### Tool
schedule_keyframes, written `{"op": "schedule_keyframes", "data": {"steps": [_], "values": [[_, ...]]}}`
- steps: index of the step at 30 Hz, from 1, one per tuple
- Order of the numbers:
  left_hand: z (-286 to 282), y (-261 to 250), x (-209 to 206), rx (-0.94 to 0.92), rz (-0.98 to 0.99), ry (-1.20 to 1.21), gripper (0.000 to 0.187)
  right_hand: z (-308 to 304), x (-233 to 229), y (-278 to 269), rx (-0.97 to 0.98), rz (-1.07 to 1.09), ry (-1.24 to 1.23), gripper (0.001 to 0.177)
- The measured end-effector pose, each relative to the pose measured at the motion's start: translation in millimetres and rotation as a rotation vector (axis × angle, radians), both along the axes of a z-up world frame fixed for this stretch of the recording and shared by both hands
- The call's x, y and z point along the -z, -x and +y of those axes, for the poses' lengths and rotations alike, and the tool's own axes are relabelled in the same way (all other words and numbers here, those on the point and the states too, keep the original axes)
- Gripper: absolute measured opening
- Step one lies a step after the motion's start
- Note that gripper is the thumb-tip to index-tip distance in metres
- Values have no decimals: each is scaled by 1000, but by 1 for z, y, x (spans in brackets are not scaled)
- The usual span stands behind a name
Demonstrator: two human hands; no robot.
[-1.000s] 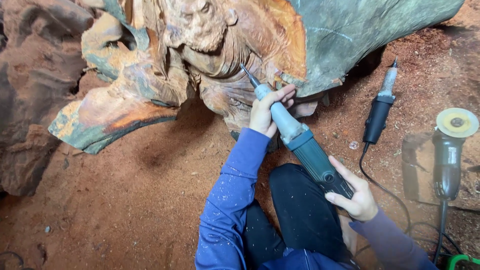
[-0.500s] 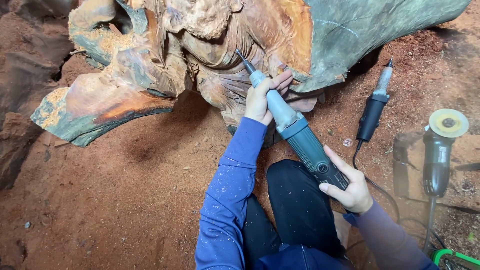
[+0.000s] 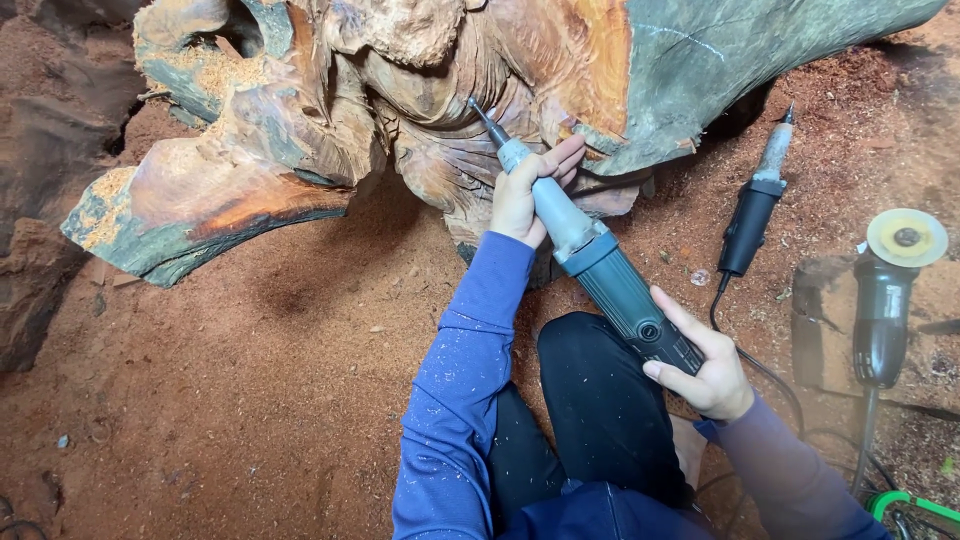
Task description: Carving intricate details into a large wooden sculpture using a power rotary tool
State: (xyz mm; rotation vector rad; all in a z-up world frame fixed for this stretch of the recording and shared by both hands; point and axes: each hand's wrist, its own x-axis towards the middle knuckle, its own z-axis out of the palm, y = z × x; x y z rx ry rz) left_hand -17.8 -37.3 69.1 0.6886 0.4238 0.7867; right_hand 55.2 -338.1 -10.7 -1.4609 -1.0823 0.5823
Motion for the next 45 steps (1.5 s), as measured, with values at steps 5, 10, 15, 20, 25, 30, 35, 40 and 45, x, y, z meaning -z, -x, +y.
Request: {"op": "schedule_keyframes", "data": {"steps": [5, 10, 15, 20, 25, 30, 35, 40, 45], "values": [[-2, 10, 12, 5, 19, 50, 16, 1, -12, -3, -20, 17, -7, 87], [-4, 25, 28, 10, 65, 122, 11, -13, -10, 13, -48, 75, -2, 88], [-13, 47, 34, 36, 179, 142, 16, -28, -64, 54, -275, 501, 67, 101], [-33, 61, 9, 110, 131, 117, 39, -34, -86, 90, -431, 946, -29, 115], [-57, 74, -13, 192, 136, 197, 42, -52, -47, 122, -423, 1329, 119, 104], [-66, 81, -9, 209, 239, 232, 43, -62, -43, 136, -271, 1320, 237, 63], [-83, 84, 10, 372, 177, 322, 33, -81, -63, 157, -177, 1230, 226, 66], [-120, 88, -13, 466, 242, 222, 33, -109, -67, 167, -200, 1249, 194, 74], [-149, 92, -55, 322, 342, 35, 16, -114, -45, 167, -450, 1269, -4, 68]]}}
